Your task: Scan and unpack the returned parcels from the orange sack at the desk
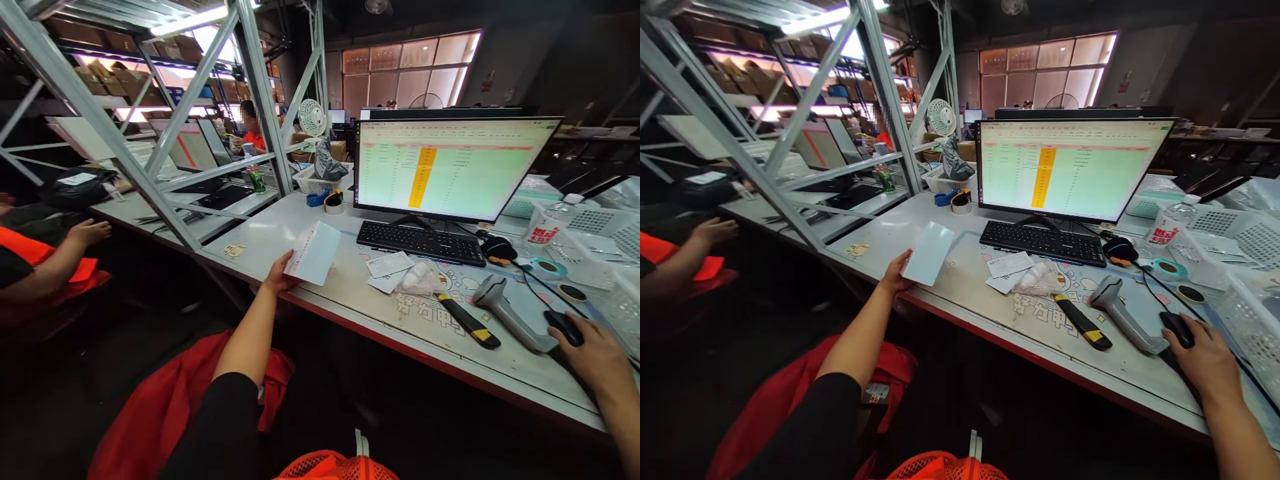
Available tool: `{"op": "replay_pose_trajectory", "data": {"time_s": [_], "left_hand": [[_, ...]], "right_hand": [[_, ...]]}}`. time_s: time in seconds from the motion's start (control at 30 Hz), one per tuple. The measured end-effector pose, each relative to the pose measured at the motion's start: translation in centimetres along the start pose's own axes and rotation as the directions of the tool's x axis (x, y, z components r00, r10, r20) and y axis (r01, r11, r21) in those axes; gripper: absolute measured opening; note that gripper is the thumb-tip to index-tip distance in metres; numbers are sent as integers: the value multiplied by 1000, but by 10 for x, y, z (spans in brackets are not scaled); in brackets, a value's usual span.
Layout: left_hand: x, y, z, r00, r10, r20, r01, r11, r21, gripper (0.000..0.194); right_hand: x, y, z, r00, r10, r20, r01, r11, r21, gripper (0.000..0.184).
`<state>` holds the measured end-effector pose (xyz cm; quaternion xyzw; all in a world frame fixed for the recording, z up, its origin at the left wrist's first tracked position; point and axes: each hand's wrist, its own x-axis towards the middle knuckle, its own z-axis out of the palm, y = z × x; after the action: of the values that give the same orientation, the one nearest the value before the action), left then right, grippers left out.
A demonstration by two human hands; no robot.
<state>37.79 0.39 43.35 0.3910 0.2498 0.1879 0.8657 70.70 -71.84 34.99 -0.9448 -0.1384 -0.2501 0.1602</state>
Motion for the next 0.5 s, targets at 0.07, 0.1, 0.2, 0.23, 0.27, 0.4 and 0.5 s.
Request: {"op": "replay_pose_trajectory", "data": {"time_s": [0.07, 0.1, 0.2, 0.23, 0.27, 0.4, 0.5], "left_hand": [[0, -1, 0, 1000, 7, -16, -7, 1000, 8, 43], [0, -2, -1, 1000, 11, -23, -11, 1000, 10, 44], [2, -5, -5, 999, 35, -36, -35, 999, 17, 44], [2, -6, -7, 998, 60, -34, -59, 998, 26, 44], [3, -8, -8, 995, 95, -32, -94, 995, 40, 45], [5, -20, -10, 948, 317, 13, -316, 940, 125, 64], [6, -30, -12, 839, 538, 87, -543, 813, 209, 86]], "right_hand": [[0, 4, 3, 1000, 18, 17, -18, 1000, -3, 90], [0, 6, 4, 999, 34, 27, -34, 999, -3, 90], [2, 9, 6, 999, 48, 22, -48, 999, 0, 89], [2, 9, 7, 999, 43, 13, -43, 999, -1, 89], [2, 10, 7, 999, 44, 12, -43, 999, -8, 89], [2, 10, 5, 993, 92, 67, -89, 995, -41, 91], [0, 5, 0, 996, 78, 50, -76, 996, -38, 91]]}}
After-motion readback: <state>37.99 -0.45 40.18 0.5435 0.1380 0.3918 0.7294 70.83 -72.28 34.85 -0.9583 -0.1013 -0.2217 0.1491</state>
